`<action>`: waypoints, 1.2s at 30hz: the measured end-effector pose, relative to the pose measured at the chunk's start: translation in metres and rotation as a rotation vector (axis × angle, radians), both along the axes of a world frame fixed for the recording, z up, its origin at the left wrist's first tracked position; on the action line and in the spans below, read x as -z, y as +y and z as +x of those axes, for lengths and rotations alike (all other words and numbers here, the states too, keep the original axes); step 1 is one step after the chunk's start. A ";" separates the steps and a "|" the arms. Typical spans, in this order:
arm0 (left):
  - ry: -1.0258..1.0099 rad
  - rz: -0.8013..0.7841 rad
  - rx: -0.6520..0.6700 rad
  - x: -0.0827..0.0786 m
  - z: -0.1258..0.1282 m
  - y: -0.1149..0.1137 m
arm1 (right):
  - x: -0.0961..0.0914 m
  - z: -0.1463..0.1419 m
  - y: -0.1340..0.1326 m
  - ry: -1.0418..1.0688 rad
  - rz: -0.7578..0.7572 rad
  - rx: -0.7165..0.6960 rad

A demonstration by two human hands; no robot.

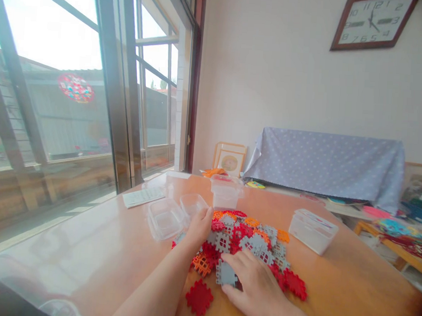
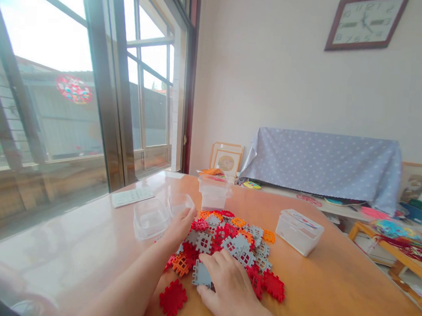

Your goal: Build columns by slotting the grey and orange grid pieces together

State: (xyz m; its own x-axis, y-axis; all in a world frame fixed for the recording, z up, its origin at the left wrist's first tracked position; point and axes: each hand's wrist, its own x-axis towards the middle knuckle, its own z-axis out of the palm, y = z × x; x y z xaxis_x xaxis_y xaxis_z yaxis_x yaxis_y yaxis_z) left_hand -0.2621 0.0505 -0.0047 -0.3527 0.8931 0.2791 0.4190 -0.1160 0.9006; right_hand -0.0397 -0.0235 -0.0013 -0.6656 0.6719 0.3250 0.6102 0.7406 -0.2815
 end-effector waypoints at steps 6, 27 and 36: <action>0.057 -0.048 -0.003 -0.004 -0.001 -0.002 | 0.010 0.012 0.033 0.111 0.145 0.164; 0.137 -0.078 0.080 0.001 0.004 -0.005 | 0.011 0.000 0.030 0.023 0.014 0.136; -0.054 -0.123 0.176 -0.001 0.020 -0.013 | 0.016 -0.001 0.038 0.094 0.106 0.160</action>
